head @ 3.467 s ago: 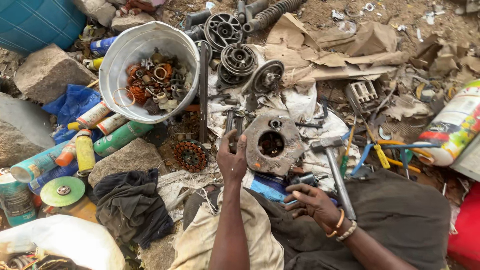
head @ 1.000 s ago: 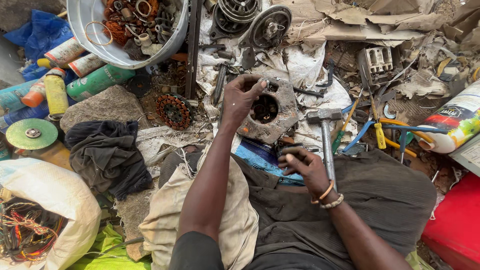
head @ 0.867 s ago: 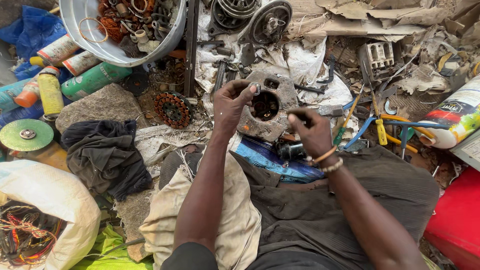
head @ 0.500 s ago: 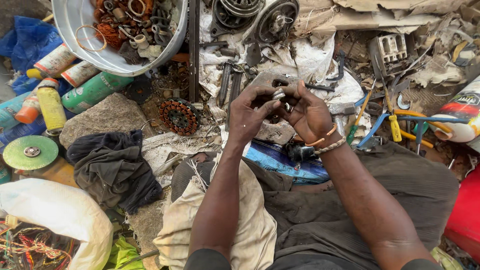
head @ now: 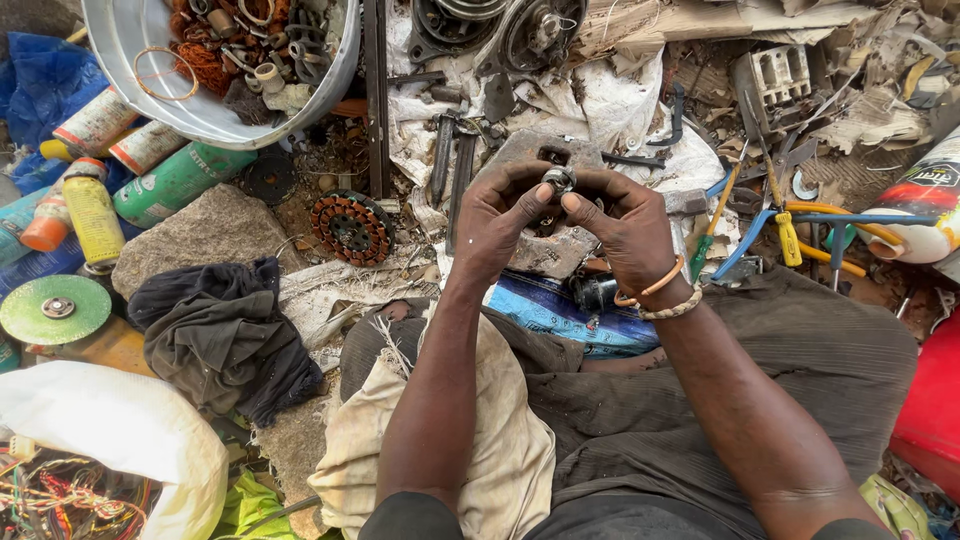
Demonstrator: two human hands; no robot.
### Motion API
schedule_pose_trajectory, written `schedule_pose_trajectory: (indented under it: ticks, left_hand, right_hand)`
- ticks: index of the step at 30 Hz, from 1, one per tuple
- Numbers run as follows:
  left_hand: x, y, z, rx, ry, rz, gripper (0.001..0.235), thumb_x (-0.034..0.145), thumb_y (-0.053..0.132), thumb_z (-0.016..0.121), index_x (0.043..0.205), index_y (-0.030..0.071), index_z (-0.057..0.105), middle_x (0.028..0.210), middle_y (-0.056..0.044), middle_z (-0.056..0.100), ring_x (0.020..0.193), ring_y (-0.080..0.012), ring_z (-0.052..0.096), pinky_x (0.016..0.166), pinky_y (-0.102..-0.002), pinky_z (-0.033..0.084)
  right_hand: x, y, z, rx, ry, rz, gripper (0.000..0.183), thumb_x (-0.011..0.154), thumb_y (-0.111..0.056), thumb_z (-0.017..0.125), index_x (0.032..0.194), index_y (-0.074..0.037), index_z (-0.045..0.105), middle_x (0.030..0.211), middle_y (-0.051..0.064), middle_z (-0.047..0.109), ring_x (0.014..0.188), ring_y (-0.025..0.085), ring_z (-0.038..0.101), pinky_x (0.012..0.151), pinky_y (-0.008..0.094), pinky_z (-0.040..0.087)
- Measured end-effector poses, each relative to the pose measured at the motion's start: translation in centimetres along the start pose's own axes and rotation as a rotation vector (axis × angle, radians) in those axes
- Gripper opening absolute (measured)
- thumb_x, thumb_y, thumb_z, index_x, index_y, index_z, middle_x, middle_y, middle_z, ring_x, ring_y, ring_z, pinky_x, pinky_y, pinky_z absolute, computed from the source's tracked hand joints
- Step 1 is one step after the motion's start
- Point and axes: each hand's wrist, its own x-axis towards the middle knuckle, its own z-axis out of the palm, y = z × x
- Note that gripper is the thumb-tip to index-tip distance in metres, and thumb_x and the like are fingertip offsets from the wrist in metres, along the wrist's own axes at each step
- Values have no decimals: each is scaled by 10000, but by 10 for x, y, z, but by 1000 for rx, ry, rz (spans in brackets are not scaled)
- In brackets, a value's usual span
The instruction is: The person uses a hammer and metal rod to strike and disassemble a cylindrical mechanical component placed on a concrete block. They repeatedly hit the part, remove a small metal ring, and inspect the separated pieces.
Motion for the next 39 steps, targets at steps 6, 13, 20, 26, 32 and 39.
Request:
schedule_pose_trajectory:
  ticks: [6,13,20,26,32,39]
  left_hand:
    - [-5,4,2,104,-70,70,428,960,244,763,1334,57,672,1158,-118,728,976,-178,734,845,-320,660]
    - [-12,16,11,720,-16,459,510,870,227,844,1344,145,676,1304,-102,691,1132,-221,732,917,-308,647]
    - [-15,17,17,901,44,498,447,914,208,838,1315,120,661,1287,-107,684,1071,-247,754,865,-309,640]
    - [-18,19,17,730,20,436,417,923,186,806,1308,122,661,1292,-94,711,1112,-207,754,903,-303,653]
    - [-19,13,22,514,17,331,405,894,133,813,1282,118,697,1272,-69,728,1116,-147,737,934,-286,660]
    - [-18,3,24,311,38,337,359,909,100,817,1246,93,695,1288,-67,681,1123,-145,717,951,-276,653]
  right_hand:
    - [-2,6,-3,-21,93,29,287,926,-144,784,1160,14,730,971,84,760,794,120,699,719,246,597]
    - [-4,3,-5,131,87,125,230,962,-160,763,1121,5,749,895,66,750,759,118,683,647,228,523]
    - [-5,1,5,-297,97,-64,239,1044,-236,676,1088,-13,751,855,38,738,753,81,663,675,227,549]
    - [-3,8,-3,350,-36,120,144,1024,-147,707,1085,-17,724,931,40,721,840,125,659,787,275,544]
    - [-8,16,-7,567,28,178,100,1008,-106,684,1063,-32,723,974,49,727,890,151,670,859,297,547]
    - [-12,15,2,652,43,148,109,1051,-106,663,1094,-16,707,991,57,714,917,150,674,924,310,556]
